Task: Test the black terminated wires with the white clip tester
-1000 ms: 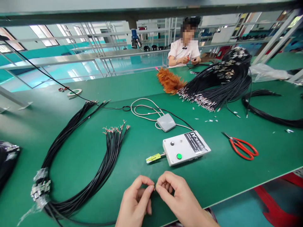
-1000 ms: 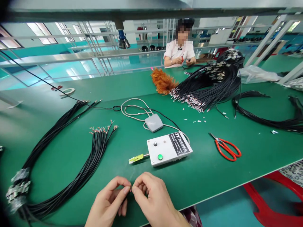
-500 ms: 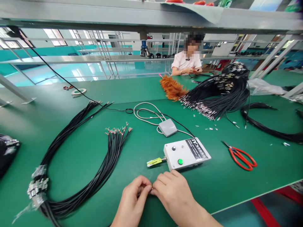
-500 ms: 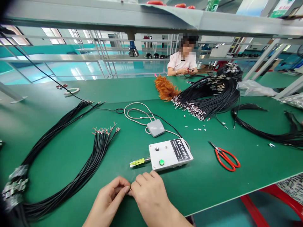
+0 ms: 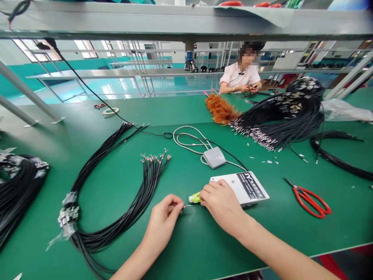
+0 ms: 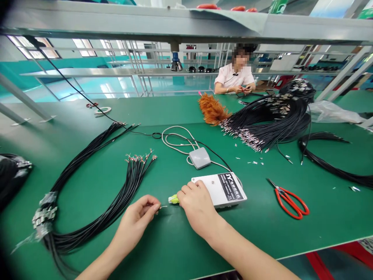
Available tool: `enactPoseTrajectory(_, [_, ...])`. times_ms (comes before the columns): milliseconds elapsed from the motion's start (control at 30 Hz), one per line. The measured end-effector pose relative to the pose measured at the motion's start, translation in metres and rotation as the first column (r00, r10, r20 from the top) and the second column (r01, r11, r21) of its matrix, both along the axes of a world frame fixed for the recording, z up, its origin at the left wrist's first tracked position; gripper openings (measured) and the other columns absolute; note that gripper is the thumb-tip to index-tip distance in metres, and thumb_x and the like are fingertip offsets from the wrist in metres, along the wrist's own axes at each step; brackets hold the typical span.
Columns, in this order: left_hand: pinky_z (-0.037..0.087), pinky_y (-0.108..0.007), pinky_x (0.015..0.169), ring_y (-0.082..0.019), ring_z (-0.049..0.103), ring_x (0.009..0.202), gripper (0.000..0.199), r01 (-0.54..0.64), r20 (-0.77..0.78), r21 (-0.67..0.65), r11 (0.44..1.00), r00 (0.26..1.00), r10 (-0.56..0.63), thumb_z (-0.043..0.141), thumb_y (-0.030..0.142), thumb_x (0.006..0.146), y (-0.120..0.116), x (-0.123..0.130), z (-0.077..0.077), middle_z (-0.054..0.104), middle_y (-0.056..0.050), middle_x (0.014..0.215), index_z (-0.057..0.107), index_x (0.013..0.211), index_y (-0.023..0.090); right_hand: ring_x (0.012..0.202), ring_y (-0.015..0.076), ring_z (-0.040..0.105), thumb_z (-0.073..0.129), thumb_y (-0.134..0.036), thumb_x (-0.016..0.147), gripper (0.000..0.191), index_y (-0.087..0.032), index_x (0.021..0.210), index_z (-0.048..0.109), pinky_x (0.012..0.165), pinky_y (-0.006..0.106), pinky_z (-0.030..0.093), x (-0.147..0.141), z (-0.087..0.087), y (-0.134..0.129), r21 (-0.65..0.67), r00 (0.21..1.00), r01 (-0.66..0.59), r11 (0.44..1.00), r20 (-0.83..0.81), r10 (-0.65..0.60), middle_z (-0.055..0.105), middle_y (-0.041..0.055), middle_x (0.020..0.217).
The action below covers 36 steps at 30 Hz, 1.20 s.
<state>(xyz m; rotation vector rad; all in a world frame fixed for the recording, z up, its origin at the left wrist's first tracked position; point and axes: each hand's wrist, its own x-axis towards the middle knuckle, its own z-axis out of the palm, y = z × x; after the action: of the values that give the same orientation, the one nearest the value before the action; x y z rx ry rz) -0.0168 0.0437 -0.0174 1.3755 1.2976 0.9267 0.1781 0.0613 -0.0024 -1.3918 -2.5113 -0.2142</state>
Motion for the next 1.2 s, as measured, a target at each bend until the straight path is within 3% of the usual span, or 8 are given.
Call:
enactPoseTrajectory(133, [0.037,-0.021,0.049,-0.013,0.05,0.055,0.02,-0.009,0.009,-0.008,1.0,1.0,0.009,0.059,0.036,0.08,0.007,0.003,0.0,0.055,0.002,0.063,0.059,0.073,0.017,0.093,0.0223,0.058,0.076,-0.019,0.078,0.016,-0.019,0.09,0.065,0.076,0.035,0.031,-0.002,0.0,0.003,-0.047,1.0,0.004,0.999,0.024,-0.003,0.07,0.0036,0.098])
enactPoseTrajectory(200, [0.036,-0.021,0.049,-0.013,0.051,0.055,0.02,-0.012,0.006,-0.009,1.0,1.0,0.012,0.059,0.036,0.079,0.01,0.004,-0.001,0.055,0.002,0.062,0.059,0.072,0.017,0.089,0.0208,0.058,0.073,-0.017,0.08,0.008,-0.019,0.083,0.066,0.078,0.035,0.031,-0.002,0.0,0.005,-0.083,0.999,-0.009,0.997,0.048,0.013,0.07,0.0021,0.089])
enactPoseTrajectory(300, [0.036,-0.021,0.049,-0.013,0.051,0.055,0.019,-0.015,-0.007,-0.005,1.0,1.0,0.015,0.059,0.036,0.078,0.013,0.006,-0.003,0.055,0.002,0.061,0.059,0.072,0.017,0.08,0.019,0.058,0.067,-0.01,0.083,0.012,-0.019,0.074,0.065,0.079,0.034,0.031,-0.003,0.0,0.009,-0.102,0.997,-0.013,0.995,0.069,0.021,0.068,0.0009,0.075])
enactPoseTrajectory(633, [0.04,-0.024,0.055,-0.015,0.054,0.057,0.016,-0.009,-0.069,0.023,1.0,0.998,0.011,0.058,0.032,0.077,0.023,0.013,-0.015,0.058,0.001,0.062,0.059,0.069,0.018,0.081,0.0182,0.058,0.063,-0.008,0.084,0.014,-0.018,0.075,0.064,0.079,0.034,0.03,-0.004,0.003,0.009,-0.131,0.997,-0.004,0.991,0.079,0.015,0.068,0.002,0.077])
enactPoseTrajectory(1200, [0.041,-0.025,0.055,-0.015,0.054,0.056,0.016,-0.011,-0.125,0.049,0.999,0.992,0.017,0.056,0.031,0.078,0.025,0.016,-0.016,0.057,0.002,0.061,0.058,0.068,0.019,0.086,0.0205,0.057,0.065,-0.012,0.083,0.006,-0.018,0.081,0.062,0.083,0.038,0.029,-0.003,-0.003,0.005,-0.106,0.998,0.003,0.994,0.065,0.004,0.067,0.0032,0.084])
